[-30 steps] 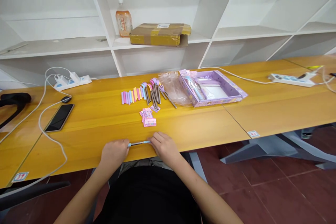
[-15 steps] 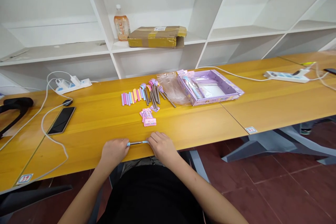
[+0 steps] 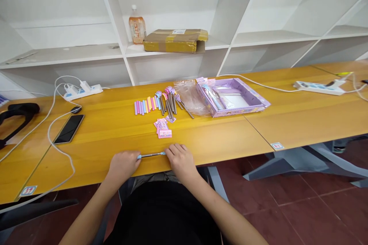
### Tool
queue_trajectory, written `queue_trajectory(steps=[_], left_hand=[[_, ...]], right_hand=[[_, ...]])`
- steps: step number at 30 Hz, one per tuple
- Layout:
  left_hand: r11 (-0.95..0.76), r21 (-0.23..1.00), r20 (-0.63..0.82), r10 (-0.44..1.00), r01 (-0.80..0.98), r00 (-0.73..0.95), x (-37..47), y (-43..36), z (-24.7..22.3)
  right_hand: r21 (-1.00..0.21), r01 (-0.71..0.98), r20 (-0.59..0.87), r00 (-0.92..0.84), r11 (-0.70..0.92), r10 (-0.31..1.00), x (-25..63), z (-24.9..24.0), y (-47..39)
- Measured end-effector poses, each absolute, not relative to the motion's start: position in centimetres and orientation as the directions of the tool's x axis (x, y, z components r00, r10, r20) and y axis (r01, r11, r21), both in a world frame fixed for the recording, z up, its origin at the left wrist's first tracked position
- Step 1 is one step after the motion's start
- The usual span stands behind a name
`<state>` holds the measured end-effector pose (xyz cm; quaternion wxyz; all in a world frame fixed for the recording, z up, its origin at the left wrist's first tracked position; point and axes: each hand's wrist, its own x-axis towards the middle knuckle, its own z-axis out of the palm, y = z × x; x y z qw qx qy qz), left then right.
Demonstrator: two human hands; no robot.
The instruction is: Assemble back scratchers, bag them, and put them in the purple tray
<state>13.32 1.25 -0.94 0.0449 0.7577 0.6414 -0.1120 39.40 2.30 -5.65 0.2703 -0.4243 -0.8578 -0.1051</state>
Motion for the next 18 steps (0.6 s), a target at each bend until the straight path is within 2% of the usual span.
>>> queue_trajectory(steps=[3, 6, 10, 14, 18], left_hand=[[-0.113, -0.098, -0.279, 0.957, 0.989, 0.082, 10.9, 1.4, -0.2], [-0.112, -0.17, -0.344, 0.938, 0.979, 0.047, 6.8, 1.3, 0.2], [0.002, -0.252, -0.344, 0.935, 0.968, -0.091, 0.6, 0.7, 0.1], [-0.004, -0.241, -0.298, 0.952, 0.971, -0.07, -2.5, 0.3, -0.3], [0.057, -0.198, -0.281, 0.953, 0.979, -0.112, -1.8, 0.5, -0.5]], right_hand=[[-0.03, 0.815, 0.533, -0.476, 0.578, 0.7, 42.5, -5.5, 3.4], [-0.008, 0.812, 0.523, -0.494, 0.583, 0.695, 47.4, -5.8, 4.4], [-0.008, 0.865, 0.531, -0.421, 0.501, 0.736, 55.9, -6.7, 5.4], [-0.06, 0.896, 0.559, -0.335, 0.44, 0.758, 61.8, -7.6, 5.8], [-0.084, 0.942, 0.57, -0.223, 0.326, 0.791, 61.9, -8.2, 5.7]])
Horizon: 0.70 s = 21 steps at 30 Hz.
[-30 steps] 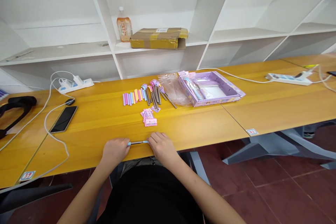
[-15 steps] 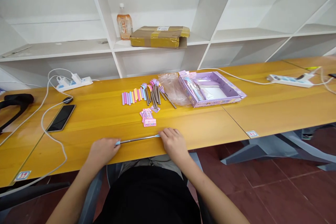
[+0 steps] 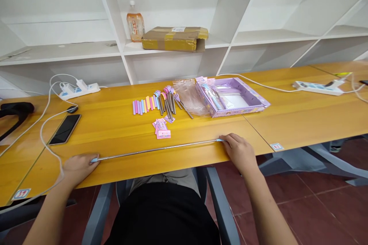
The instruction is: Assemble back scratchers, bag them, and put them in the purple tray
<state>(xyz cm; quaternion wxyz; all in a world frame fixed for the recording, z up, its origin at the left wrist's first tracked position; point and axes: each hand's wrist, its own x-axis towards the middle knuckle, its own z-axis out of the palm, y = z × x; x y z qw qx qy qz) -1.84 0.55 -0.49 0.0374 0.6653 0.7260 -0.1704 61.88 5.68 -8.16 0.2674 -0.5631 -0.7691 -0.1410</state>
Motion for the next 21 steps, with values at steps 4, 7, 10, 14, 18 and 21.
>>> queue_trajectory(steps=[4, 7, 10, 14, 18, 21], left_hand=[[0.132, -0.168, -0.189, 0.968, 0.977, -0.163, -1.2, 0.4, -1.3], [0.139, -0.16, -0.141, 0.977, 0.977, -0.162, -1.5, 0.0, -2.0], [0.132, -0.166, -0.111, 0.982, 0.977, -0.151, -1.7, -0.2, -2.4], [0.123, -0.167, -0.109, 0.984, 0.978, -0.142, -1.6, -0.2, -2.5], [0.13, -0.177, -0.113, 0.982, 0.976, -0.151, -1.5, -0.2, -2.3], [0.141, -0.189, -0.128, 0.978, 0.972, -0.167, -1.4, -0.2, -2.2]], right_hand=[[-0.153, 0.952, 0.6, -0.123, 0.264, 0.79, 60.5, -8.6, 5.5], [-0.187, 0.949, 0.619, -0.086, 0.253, 0.781, 60.2, -8.9, 5.5], [-0.189, 0.952, 0.618, -0.075, 0.24, 0.782, 60.2, -9.0, 5.4], [-0.164, 0.959, 0.615, -0.085, 0.232, 0.784, 59.9, -8.7, 4.9], [-0.131, 0.965, 0.6, -0.106, 0.228, 0.793, 59.6, -8.4, 4.4], [-0.125, 0.959, 0.615, -0.127, 0.255, 0.778, 59.5, -8.3, 4.4]])
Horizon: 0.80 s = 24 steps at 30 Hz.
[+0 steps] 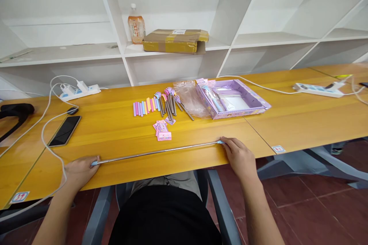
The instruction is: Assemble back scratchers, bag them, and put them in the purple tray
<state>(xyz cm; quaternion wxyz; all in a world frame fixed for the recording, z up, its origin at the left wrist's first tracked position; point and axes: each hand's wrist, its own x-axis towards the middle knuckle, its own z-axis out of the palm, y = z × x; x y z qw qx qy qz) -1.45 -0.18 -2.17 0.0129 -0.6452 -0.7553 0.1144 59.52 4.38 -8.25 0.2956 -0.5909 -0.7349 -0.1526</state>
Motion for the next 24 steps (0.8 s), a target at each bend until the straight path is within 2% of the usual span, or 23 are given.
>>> queue_trajectory(steps=[6, 12, 14, 18, 22, 24], left_hand=[[0.171, -0.217, -0.171, 0.963, 0.961, -0.21, -0.7, 0.2, -1.8], [0.251, -0.24, -0.15, 0.945, 0.938, -0.291, 0.0, 0.1, -1.8], [0.2, -0.235, -0.159, 0.958, 0.951, -0.241, 1.4, 0.0, -1.9], [-0.049, -0.135, -0.172, 0.985, 0.99, 0.025, 7.8, -0.4, -2.1], [-0.116, -0.045, -0.221, 0.97, 0.992, 0.104, 14.0, -0.2, -2.0], [-0.131, -0.03, -0.21, 0.97, 0.991, 0.122, 14.8, 0.0, -2.0]], right_hand=[[-0.066, 0.954, 0.61, -0.192, 0.291, 0.769, 59.4, -8.2, 4.8], [0.039, 0.965, 0.561, -0.235, 0.259, 0.793, 60.1, -8.1, 5.4], [0.018, 0.936, 0.567, -0.3, 0.353, 0.767, 58.4, -7.7, 5.5], [-0.058, 0.782, 0.576, -0.481, 0.62, 0.661, 49.6, -6.6, 4.7], [0.023, 0.676, 0.547, -0.625, 0.736, 0.557, 39.8, -6.0, 2.2], [0.025, 0.691, 0.55, -0.613, 0.722, 0.568, 37.3, -5.9, 1.2]])
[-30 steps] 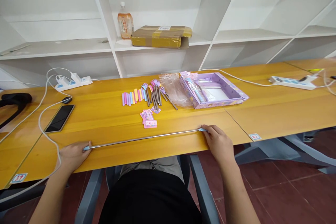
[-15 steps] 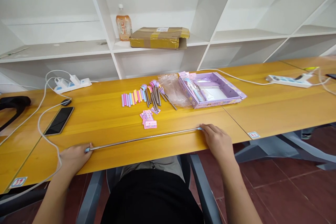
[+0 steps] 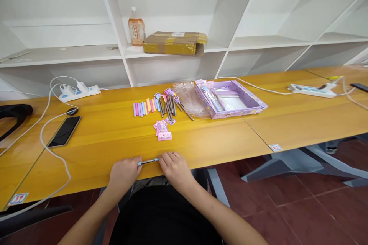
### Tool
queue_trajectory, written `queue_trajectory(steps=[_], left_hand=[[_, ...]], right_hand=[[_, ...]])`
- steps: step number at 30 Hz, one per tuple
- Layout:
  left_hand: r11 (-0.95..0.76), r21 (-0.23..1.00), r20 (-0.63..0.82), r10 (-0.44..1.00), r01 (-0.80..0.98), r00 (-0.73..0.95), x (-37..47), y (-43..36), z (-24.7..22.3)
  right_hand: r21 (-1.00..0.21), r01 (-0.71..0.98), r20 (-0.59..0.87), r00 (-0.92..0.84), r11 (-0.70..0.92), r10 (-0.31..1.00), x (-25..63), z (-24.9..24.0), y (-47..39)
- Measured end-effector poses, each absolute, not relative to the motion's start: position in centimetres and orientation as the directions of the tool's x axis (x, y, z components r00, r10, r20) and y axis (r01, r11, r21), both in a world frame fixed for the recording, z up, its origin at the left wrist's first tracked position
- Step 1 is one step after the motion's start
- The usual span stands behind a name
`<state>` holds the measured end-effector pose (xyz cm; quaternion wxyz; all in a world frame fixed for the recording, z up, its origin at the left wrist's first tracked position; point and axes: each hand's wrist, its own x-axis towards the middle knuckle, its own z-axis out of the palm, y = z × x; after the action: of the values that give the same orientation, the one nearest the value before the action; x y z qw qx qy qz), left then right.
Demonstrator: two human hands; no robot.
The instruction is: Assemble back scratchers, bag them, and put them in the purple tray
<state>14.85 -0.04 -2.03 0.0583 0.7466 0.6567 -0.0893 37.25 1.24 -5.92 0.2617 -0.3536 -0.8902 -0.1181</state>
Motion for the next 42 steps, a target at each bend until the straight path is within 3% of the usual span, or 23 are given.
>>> queue_trajectory(steps=[4, 14, 20, 33, 39, 42], left_hand=[[-0.135, -0.032, -0.181, 0.975, 0.99, 0.127, 13.9, 0.2, -2.6], [-0.196, -0.074, -0.154, 0.971, 0.978, 0.183, 13.2, 0.7, -3.1], [-0.179, -0.06, -0.161, 0.973, 0.982, 0.167, 13.1, 0.7, -3.0], [-0.158, -0.068, -0.157, 0.977, 0.985, 0.146, 13.1, 0.5, -2.7], [-0.05, -0.175, -0.151, 0.988, 0.983, 0.024, 3.8, -0.3, -1.6], [0.104, -0.253, -0.111, 0.985, 0.962, -0.136, -2.1, -0.9, -1.1]], right_hand=[[-0.027, 0.753, 0.561, -0.532, 0.657, 0.634, 36.3, -5.9, 0.5], [-0.051, 0.702, 0.611, -0.541, 0.711, 0.578, 37.4, -6.5, 1.3], [-0.104, 0.689, 0.605, -0.529, 0.718, 0.595, 37.4, -6.2, 1.8], [-0.097, 0.7, 0.618, -0.515, 0.707, 0.594, 37.7, -6.3, 2.2], [-0.056, 0.769, 0.551, -0.508, 0.637, 0.662, 48.2, -6.8, 5.4], [-0.067, 0.84, 0.575, -0.409, 0.539, 0.709, 56.5, -7.0, 6.8]])
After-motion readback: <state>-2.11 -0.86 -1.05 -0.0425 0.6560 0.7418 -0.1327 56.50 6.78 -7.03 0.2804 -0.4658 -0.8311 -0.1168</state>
